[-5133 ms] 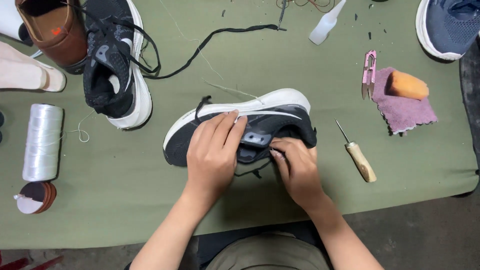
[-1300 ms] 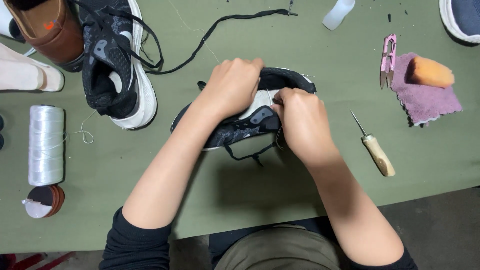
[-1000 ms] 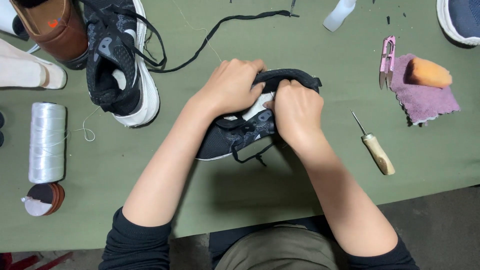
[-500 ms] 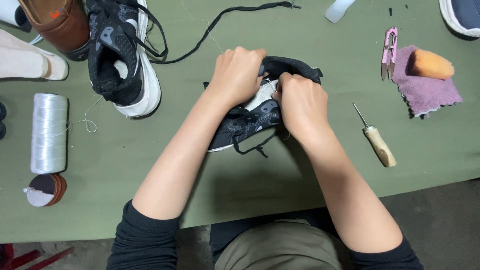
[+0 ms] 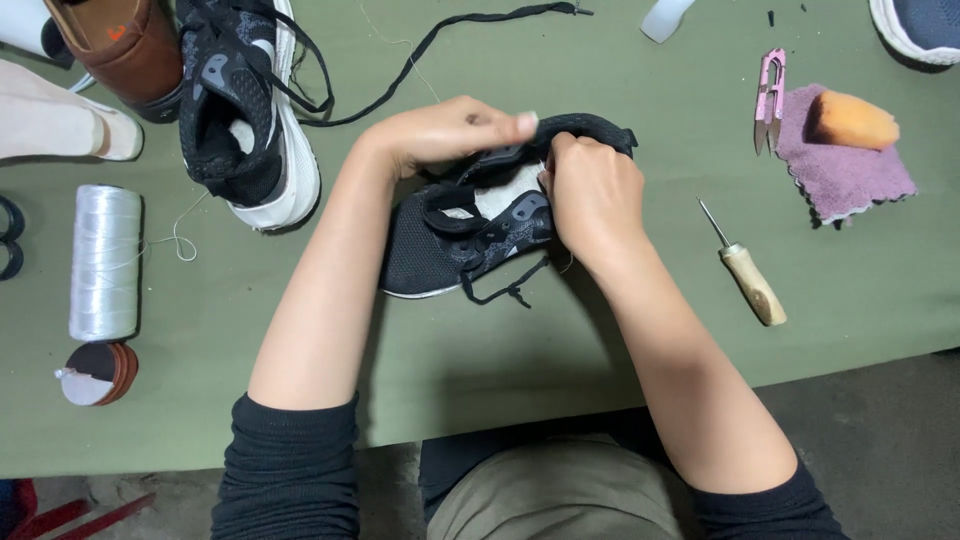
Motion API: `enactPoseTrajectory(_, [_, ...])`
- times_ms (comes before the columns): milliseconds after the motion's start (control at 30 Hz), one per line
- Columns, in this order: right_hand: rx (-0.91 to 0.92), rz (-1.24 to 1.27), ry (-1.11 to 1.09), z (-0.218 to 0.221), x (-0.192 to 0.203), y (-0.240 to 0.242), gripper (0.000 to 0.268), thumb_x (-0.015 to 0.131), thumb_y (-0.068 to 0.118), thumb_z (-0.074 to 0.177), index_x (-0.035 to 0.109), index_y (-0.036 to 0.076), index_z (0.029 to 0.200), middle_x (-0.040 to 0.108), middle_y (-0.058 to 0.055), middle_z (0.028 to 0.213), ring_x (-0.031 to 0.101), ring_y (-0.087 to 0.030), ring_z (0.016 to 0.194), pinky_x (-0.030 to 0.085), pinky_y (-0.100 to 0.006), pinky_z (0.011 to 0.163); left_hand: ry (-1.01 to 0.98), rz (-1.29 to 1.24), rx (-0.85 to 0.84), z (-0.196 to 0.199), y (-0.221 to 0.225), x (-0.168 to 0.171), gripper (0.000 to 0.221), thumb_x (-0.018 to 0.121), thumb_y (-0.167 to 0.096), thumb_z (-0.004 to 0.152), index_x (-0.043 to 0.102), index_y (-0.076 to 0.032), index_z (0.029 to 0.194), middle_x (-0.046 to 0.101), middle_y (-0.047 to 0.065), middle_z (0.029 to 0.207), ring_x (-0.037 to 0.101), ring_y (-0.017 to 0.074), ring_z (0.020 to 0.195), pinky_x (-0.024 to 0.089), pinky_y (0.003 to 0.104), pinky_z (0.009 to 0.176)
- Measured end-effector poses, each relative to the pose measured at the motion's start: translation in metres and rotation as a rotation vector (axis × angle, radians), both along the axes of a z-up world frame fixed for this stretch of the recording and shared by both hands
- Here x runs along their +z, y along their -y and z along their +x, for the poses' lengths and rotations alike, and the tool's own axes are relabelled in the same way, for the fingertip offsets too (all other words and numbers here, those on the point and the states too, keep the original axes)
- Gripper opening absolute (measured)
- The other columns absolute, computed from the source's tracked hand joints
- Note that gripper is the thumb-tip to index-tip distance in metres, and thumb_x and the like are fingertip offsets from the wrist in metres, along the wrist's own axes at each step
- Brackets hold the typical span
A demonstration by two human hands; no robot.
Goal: Hand-sewing the interior lining of a black sneaker using a needle, thread, and an awl at a repair bench.
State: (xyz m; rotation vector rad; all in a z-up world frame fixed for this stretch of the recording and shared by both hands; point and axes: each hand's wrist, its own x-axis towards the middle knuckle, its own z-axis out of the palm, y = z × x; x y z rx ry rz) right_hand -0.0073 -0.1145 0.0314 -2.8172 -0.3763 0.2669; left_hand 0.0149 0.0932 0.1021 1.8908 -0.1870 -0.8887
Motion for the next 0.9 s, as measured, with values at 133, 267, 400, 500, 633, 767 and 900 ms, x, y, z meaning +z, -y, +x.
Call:
enactPoseTrajectory(133, [0.015, 0.067, 0.084, -0.004, 0.005, 0.002, 0.011, 0.067, 0.02, 0.096, 0.063, 0.011, 0.093, 0.067, -0.014, 0.085, 0.064, -0.047, 0.072, 0.046, -0.056, 0.055, -0.052, -0.064, 0.328, 0.006, 0.017, -0.016, 0.054, 0.063, -0.06, 0.084, 0.081, -0.014, 0.103, 0.06, -0.009, 0.072, 0.05, 0.0026, 0.068, 0.04, 0.016, 0.069])
enactPoseTrajectory(267, [0.069, 0.274, 0.137, -0.009, 0.018, 0.008, 0.004, 0.061, 0.01, 0.094, 0.058, 0.011, 0.094, 0.063, -0.012, 0.081, 0.058, -0.044, 0.067, 0.043, -0.052, 0.056, -0.004, -0.037, 0.562, 0.014, 0.033, -0.035, 0.027, 0.066, -0.001, 0.084, 0.08, -0.009, 0.105, 0.076, 0.002, 0.074, 0.064, 0.0046, 0.058, 0.054, 0.019, 0.057])
enactPoseTrajectory(400, [0.117, 0.434, 0.178, -0.014, 0.029, 0.01, 0.019, 0.063, 0.006, 0.092, 0.063, 0.016, 0.108, 0.065, -0.009, 0.081, 0.057, -0.037, 0.068, 0.044, -0.046, 0.06, 0.158, 0.086, 0.575, 0.015, 0.039, -0.033, 0.029, 0.062, 0.003, 0.082, 0.08, -0.014, 0.098, 0.076, -0.004, 0.066, 0.071, 0.0021, 0.067, 0.059, 0.021, 0.068])
enactPoseTrajectory(500, [0.111, 0.431, 0.153, -0.019, 0.031, 0.011, 0.026, 0.059, 0.005, 0.093, 0.065, 0.018, 0.115, 0.063, -0.009, 0.083, 0.056, -0.034, 0.071, 0.042, -0.043, 0.061, 0.26, 0.15, 0.565, 0.02, 0.037, -0.05, 0.034, 0.056, 0.004, 0.079, 0.079, -0.018, 0.091, 0.077, -0.004, 0.065, 0.076, 0.001, 0.073, 0.06, 0.02, 0.083])
enactPoseTrajectory(633, [0.124, 0.437, 0.19, -0.018, 0.024, 0.011, 0.026, 0.061, 0.005, 0.093, 0.066, 0.019, 0.115, 0.065, -0.008, 0.085, 0.059, -0.033, 0.072, 0.044, -0.044, 0.06, 0.376, 0.191, 0.523, 0.021, 0.034, -0.055, 0.03, 0.06, 0.002, 0.079, 0.078, -0.02, 0.088, 0.075, -0.007, 0.062, 0.076, 0.0014, 0.074, 0.059, 0.023, 0.085])
enactPoseTrajectory(767, [0.142, 0.344, 0.234, -0.015, 0.018, 0.01, 0.018, 0.057, 0.008, 0.095, 0.064, 0.02, 0.105, 0.056, -0.006, 0.076, 0.053, -0.033, 0.062, 0.038, -0.046, 0.049, 0.423, 0.191, 0.454, 0.021, 0.032, -0.055, 0.029, 0.061, 0.004, 0.077, 0.074, -0.022, 0.079, 0.07, -0.009, 0.062, 0.064, 0.0024, 0.065, 0.055, 0.023, 0.075])
enactPoseTrajectory(900, [0.177, 0.288, 0.265, -0.014, 0.013, 0.011, 0.021, 0.055, 0.004, 0.091, 0.068, 0.018, 0.102, 0.052, -0.006, 0.072, 0.052, -0.034, 0.06, 0.036, -0.047, 0.044, 0.368, 0.184, 0.35, 0.015, 0.026, -0.047, 0.026, 0.063, -0.002, 0.085, 0.079, -0.021, 0.083, 0.079, -0.006, 0.084, 0.07, 0.0072, 0.082, 0.056, 0.024, 0.082])
